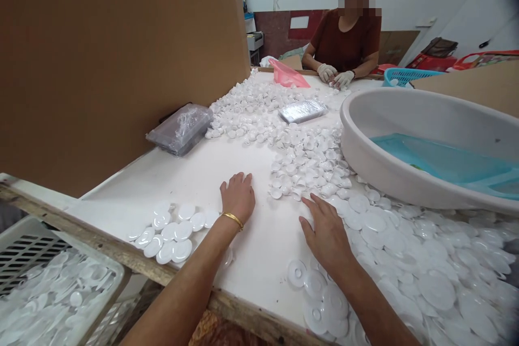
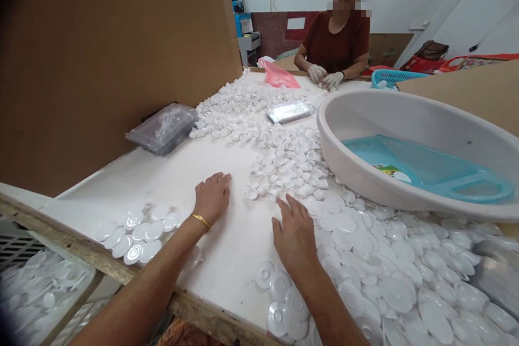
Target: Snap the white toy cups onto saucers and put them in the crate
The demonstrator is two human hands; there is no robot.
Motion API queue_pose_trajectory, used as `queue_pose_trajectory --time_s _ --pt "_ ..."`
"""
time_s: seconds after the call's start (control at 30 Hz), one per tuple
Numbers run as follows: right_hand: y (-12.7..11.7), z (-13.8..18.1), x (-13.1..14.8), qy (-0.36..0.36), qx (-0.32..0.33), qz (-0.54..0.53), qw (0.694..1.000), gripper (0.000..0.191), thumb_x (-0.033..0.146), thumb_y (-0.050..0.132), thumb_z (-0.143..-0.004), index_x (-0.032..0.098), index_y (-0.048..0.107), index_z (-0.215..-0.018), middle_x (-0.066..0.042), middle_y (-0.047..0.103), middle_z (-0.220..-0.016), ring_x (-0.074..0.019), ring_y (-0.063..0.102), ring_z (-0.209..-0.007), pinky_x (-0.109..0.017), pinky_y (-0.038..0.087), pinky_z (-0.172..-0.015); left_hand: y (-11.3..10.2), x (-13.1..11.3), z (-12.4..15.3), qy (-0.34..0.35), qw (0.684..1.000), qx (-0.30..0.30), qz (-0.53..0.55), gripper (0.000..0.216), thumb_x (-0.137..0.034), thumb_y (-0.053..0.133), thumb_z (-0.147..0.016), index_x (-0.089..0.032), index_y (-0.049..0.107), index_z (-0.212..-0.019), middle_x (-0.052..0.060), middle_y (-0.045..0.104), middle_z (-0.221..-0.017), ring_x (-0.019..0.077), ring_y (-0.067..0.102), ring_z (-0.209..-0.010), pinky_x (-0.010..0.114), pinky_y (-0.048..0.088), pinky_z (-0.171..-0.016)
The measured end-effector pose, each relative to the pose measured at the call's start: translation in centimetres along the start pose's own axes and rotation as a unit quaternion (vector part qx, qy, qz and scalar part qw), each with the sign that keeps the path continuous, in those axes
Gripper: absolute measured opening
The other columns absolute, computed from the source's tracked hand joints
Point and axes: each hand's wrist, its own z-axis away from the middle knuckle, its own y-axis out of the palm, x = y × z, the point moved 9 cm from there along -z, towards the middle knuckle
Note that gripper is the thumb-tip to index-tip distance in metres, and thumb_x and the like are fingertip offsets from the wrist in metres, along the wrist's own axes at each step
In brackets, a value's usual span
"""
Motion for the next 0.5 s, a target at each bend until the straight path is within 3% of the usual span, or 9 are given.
queue_pose_trajectory --time_s 0.27,0.5 --pt "0.0 0.0 -0.2 0.007 0.012 -0.006 1.0 0.039 0.02 0.045 -0.082 0.013 0.055 -0.118 -0.013 0.051 -0.126 -0.0271 0.044 -0.116 -0.044 0.04 -0.093 -0.2 -0.2 0.5 0.016 0.999 -0.029 -0.04 0.032 -0.019 0.035 -0.084 -0.023 0.062 -0.101 0.007 0.058 -0.116 0.0235 0.047 -0.113 0.051 0.021 -0.102" --pt "0.3 0.1 0.2 -0.011 0.019 -0.016 1.0 0.038 0.021 0.044 -0.082 0.011 0.056 -0.117 -0.014 0.052 -0.124 -0.0275 0.044 -0.116 -0.045 0.039 -0.093 -1.5 1.9 -0.2 -0.05 0.998 -0.026 0.037 0.036 -0.013 0.035 -0.083 -0.022 0.057 -0.11 0.006 0.06 -0.112 0.0185 0.054 -0.103 0.043 0.026 -0.1"
